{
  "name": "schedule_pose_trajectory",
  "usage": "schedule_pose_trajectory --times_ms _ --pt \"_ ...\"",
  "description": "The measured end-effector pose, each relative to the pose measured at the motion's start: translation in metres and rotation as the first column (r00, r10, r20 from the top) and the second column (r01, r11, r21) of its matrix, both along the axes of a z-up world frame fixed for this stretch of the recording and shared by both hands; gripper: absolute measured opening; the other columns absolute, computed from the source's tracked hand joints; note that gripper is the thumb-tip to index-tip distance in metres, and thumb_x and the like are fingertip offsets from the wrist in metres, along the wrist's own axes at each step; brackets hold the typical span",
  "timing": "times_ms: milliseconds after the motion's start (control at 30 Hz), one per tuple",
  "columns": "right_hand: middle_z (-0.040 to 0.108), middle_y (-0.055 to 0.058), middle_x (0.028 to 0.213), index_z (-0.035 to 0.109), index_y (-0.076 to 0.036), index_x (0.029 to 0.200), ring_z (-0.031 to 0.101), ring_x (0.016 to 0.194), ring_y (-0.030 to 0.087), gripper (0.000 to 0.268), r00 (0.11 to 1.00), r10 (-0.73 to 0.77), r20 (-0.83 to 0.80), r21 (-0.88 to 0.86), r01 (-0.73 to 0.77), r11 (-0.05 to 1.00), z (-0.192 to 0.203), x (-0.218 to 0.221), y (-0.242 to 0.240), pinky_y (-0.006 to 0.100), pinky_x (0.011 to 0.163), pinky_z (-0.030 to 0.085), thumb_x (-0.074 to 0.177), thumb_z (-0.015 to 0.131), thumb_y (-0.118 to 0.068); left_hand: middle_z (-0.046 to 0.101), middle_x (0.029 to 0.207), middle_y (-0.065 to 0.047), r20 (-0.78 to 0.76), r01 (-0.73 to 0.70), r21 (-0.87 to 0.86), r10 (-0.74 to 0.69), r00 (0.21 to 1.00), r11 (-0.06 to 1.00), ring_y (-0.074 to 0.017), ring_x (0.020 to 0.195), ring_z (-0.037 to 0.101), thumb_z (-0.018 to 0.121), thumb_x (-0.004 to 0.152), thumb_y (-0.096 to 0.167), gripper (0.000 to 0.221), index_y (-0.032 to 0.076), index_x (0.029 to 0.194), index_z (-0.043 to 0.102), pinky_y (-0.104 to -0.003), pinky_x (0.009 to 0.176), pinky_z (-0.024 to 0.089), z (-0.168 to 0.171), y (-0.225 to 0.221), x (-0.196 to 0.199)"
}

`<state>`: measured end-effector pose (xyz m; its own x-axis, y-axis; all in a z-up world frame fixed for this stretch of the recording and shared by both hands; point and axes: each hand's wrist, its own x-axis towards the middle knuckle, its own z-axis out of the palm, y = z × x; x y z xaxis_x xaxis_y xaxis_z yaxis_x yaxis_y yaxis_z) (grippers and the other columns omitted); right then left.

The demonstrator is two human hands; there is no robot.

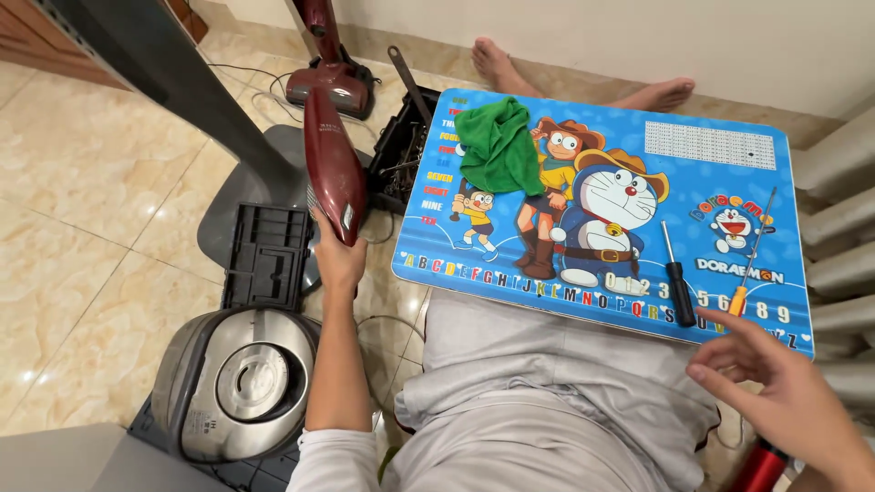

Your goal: Disassembling a handheld vacuum cleaner and a rice cooker using a screwdriver for repair or cleaning.

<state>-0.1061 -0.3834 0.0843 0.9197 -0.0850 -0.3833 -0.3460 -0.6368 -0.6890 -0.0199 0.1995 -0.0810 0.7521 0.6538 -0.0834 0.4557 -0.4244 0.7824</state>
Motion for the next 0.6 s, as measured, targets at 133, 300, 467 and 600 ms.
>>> schedule_pose_trajectory --times_ms 133,300,467,600 --pt "0.094 0.022 0.105 0.071 -0.015 0.166 0.086 0.09 0.033 0.083 0.997 0.027 0.07 0.048 -0.031 0.998 -0.009 0.0 -0.005 0.041 0.099 0.065 0.087 0.088 0.007 0.075 0.117 -0.028 -0.05 -0.004 0.039 0.006 0.999 0.999 -0.0522 0.101 0.071 0.071 0.09 0.022 0.115 0.022 0.187 0.01 -0.057 0.092 0.057 -0.021 0.014 0.002" --pt "0.09 0.019 0.102 0.074 -0.011 0.16 0.082 0.087 0.027 0.08 0.989 0.055 0.136 0.13 -0.073 0.989 -0.029 -0.002 -0.014 0.037 0.092 0.065 0.084 0.089 0.008 0.082 0.123 -0.026 0.085 0.012 0.115 -0.022 0.996 0.993 -0.0556 0.109 0.075 0.076 0.081 0.036 0.118 0.028 0.185 0.02 -0.057 0.094 0.057 -0.066 0.028 0.014" --pt "0.088 0.013 0.102 0.07 -0.011 0.159 0.078 0.085 0.019 0.074 0.977 0.056 0.204 0.159 -0.089 0.983 -0.042 -0.007 -0.032 0.033 0.09 0.063 0.088 0.088 0.001 0.079 0.119 -0.036 0.048 -0.036 0.148 0.029 0.998 0.988 -0.0622 0.107 0.071 0.082 0.084 0.036 0.118 0.023 0.184 0.021 -0.062 0.093 0.055 -0.09 0.03 0.016" --pt "0.086 0.012 0.103 0.068 -0.008 0.161 0.076 0.088 0.018 0.074 0.973 0.026 0.231 0.214 -0.077 0.974 -0.056 -0.006 -0.047 0.032 0.09 0.062 0.089 0.086 0.0 0.074 0.135 -0.039 0.014 -0.089 0.144 0.088 0.996 0.986 -0.0576 0.122 0.071 0.088 0.085 0.026 0.12 0.005 0.182 0.022 -0.056 0.109 0.053 -0.107 0.043 0.02"
